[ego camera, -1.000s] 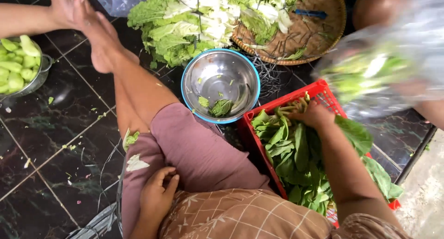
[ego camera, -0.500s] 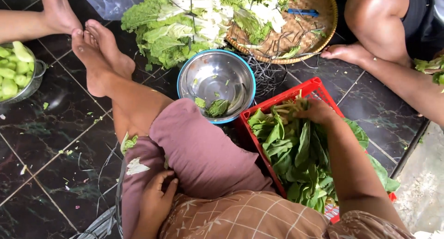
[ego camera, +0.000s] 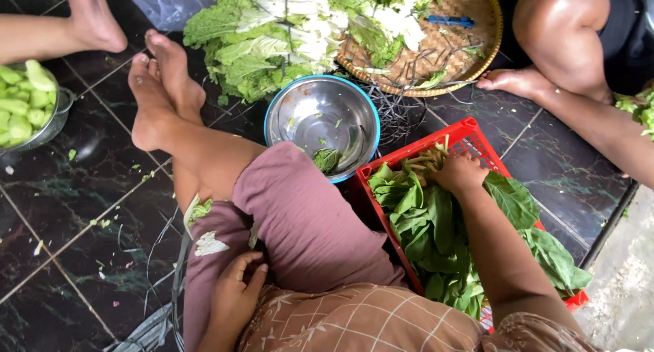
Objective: Gathering leafy green vegetables and tying them into uniform bundles using thin string while sitting on the floor.
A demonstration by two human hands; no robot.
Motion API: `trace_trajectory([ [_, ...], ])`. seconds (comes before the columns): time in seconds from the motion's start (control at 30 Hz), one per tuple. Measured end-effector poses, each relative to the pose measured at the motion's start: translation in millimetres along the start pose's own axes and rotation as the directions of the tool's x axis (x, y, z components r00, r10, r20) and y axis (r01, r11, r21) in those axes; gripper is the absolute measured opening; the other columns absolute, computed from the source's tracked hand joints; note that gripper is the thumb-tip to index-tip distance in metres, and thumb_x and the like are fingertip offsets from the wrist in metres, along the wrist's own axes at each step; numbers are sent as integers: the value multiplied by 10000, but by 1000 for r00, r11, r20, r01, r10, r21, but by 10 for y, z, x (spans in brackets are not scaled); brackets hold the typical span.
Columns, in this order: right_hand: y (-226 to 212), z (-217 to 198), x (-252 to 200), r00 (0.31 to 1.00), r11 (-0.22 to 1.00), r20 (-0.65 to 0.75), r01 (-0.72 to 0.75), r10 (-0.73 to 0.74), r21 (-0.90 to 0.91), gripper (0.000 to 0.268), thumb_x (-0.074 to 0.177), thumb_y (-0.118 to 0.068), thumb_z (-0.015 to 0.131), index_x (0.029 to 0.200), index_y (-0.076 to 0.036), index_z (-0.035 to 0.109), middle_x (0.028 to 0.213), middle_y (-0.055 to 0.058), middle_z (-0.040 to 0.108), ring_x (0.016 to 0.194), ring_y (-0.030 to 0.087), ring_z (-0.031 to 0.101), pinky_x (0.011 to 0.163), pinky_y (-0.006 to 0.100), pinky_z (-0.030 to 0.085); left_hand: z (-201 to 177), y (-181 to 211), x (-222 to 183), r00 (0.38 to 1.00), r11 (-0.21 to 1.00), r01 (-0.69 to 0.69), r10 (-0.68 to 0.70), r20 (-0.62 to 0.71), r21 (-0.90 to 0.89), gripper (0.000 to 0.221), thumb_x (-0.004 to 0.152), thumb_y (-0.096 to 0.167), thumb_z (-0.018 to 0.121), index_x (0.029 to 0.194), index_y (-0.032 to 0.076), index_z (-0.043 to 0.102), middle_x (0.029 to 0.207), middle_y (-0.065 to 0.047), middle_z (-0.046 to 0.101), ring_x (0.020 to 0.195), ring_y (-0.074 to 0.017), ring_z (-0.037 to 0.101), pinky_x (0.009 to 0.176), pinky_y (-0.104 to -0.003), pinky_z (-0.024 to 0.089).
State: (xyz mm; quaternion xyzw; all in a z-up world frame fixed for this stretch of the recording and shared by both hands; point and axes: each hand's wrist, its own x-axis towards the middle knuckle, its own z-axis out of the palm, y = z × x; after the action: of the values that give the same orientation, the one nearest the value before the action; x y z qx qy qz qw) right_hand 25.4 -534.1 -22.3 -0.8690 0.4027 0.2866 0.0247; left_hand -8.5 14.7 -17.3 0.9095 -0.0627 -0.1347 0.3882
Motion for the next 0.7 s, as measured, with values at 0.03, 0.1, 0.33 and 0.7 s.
trace_trajectory([
  [0.03,-20,-68,-87,1000,1000,2,6,-6,-7,996,735,-752,777,1474,-130,533,1606,189,405,1461,428,392,1133,671,325,-15,22,-9,1000,1000,9,-9,-3,-2,305,878,336,704,1150,206,747,1158,37,796,1114,-160,720,982,-304,521],
  [0.1,-20,-189,-273,993,994,-57,100,-103,-53,638,846,-532,759,1364,-181,629,1567,197,441,1468,412,366,1169,693,286,-46,68,3,997,997,74,-74,32,-31,308,881,342,691,1159,219,741,1186,42,788,1135,-156,708,956,-306,529],
  [0.33,434,-220,-348,976,934,-117,212,-186,288,521,878,-457,758,1187,-53,646,1010,187,736,874,362,697,724,493,545,-43,152,28,996,995,74,-77,41,60,324,872,383,682,1167,259,737,1200,73,776,1037,-138,718,774,-307,558],
  [0.7,437,-155,-286,930,807,-267,355,-253,472,1054,696,-403,898,1540,-112,338,1430,117,609,1209,355,640,947,480,486,110,-314,48,999,999,-27,28,-37,36,318,869,308,722,1166,202,763,1168,18,801,1099,-163,737,963,-311,533],
])
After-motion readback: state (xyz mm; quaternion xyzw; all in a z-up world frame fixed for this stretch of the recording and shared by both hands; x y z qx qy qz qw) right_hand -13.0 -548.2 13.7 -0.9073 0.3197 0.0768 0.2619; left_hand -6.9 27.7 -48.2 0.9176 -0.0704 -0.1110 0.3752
